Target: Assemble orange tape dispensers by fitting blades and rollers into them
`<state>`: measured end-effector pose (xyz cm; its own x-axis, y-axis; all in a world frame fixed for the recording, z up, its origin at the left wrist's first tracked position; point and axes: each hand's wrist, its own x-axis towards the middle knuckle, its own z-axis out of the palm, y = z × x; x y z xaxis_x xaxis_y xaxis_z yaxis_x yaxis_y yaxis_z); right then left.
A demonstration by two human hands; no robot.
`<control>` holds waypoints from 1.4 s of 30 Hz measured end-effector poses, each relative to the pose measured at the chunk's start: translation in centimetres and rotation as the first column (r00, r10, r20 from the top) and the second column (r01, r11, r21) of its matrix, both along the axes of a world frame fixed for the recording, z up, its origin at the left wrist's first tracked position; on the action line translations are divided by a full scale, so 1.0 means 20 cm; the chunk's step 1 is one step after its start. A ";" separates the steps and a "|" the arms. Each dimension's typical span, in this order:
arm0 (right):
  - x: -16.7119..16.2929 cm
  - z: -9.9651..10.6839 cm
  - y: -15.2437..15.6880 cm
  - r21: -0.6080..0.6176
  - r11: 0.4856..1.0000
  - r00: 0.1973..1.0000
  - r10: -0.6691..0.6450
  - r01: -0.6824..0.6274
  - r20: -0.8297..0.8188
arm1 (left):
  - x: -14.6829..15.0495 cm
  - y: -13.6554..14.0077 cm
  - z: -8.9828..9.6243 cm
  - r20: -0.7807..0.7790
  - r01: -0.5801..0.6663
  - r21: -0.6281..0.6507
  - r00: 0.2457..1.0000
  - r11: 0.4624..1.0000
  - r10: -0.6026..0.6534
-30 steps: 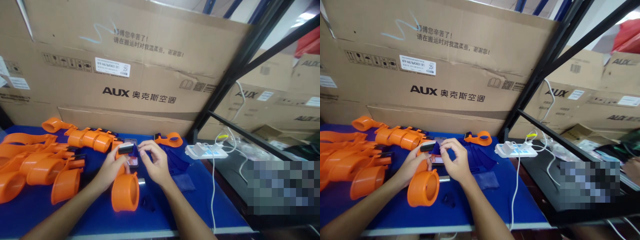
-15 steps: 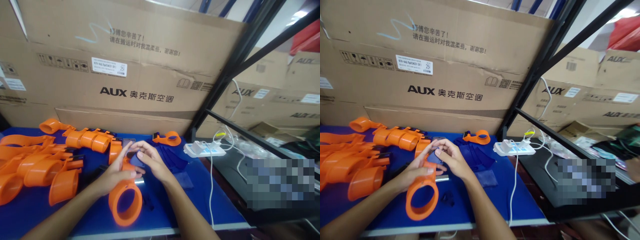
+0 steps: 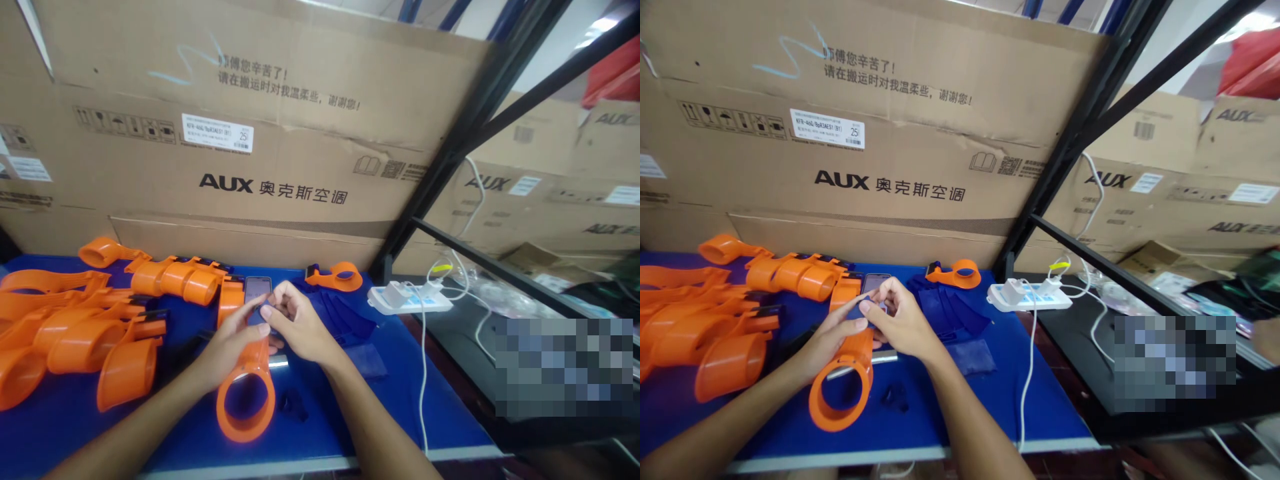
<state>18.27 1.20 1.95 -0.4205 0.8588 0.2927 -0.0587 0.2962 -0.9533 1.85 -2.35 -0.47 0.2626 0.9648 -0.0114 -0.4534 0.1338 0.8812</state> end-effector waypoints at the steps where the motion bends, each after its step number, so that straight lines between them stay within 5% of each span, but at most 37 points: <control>1: -0.01 0.00 0.00 -0.008 1.000 1.000 -0.010 0.010 0.009 | 0.00 0.00 0.00 -0.002 0.003 -0.016 1.000 1.000 -0.003; 7: 0.00 -0.01 0.00 0.117 0.987 0.978 -0.128 0.110 0.165 | 0.01 0.01 -0.04 0.008 0.003 -0.064 1.000 0.998 -0.002; 10: 0.04 -0.01 0.03 0.249 0.926 0.892 -0.351 0.285 0.284 | 0.01 0.03 -0.05 -0.003 0.022 -0.097 1.000 0.995 -0.022; 13: 0.10 -0.01 0.07 0.519 0.745 0.561 -0.662 0.420 0.496 | 0.00 0.05 -0.04 0.040 0.036 -0.113 0.999 0.993 -0.032; 15: 0.13 -0.03 0.09 0.627 0.674 0.293 -0.737 0.390 0.609 | 0.00 0.05 -0.03 0.103 0.048 -0.123 0.994 0.991 -0.035; 18: 0.15 -0.06 0.10 0.625 0.705 0.059 -0.678 0.336 0.733 | -0.01 0.05 -0.03 0.167 0.078 -0.134 0.984 0.988 -0.055; 21: 0.15 -0.09 0.11 0.571 0.768 -0.017 -0.592 0.290 0.806 | -0.03 0.06 -0.04 0.170 0.131 -0.124 0.979 0.984 -0.109; 25: 0.15 -0.08 0.12 0.524 0.807 -0.042 -0.534 0.272 0.844 | -0.04 0.07 -0.05 0.150 0.169 -0.112 0.977 0.979 -0.151; 31: 0.17 -0.05 0.12 0.537 0.797 -0.021 -0.553 0.277 0.833 | -0.02 0.05 -0.03 0.143 0.112 -0.143 0.985 0.983 -0.091; 37: 0.19 -0.01 0.12 0.605 0.698 0.040 -0.667 0.382 0.744 | -0.01 0.05 -0.02 0.148 0.077 -0.149 0.987 0.986 -0.054; 39: 0.19 0.00 0.11 0.654 0.621 0.154 -0.765 0.432 0.625 | -0.01 0.05 -0.02 0.155 0.061 -0.144 0.987 0.988 -0.039; 42: 0.17 0.01 0.09 0.680 0.573 0.476 -0.804 0.458 0.357 | -0.02 0.05 -0.02 0.166 0.028 -0.137 0.986 0.990 -0.005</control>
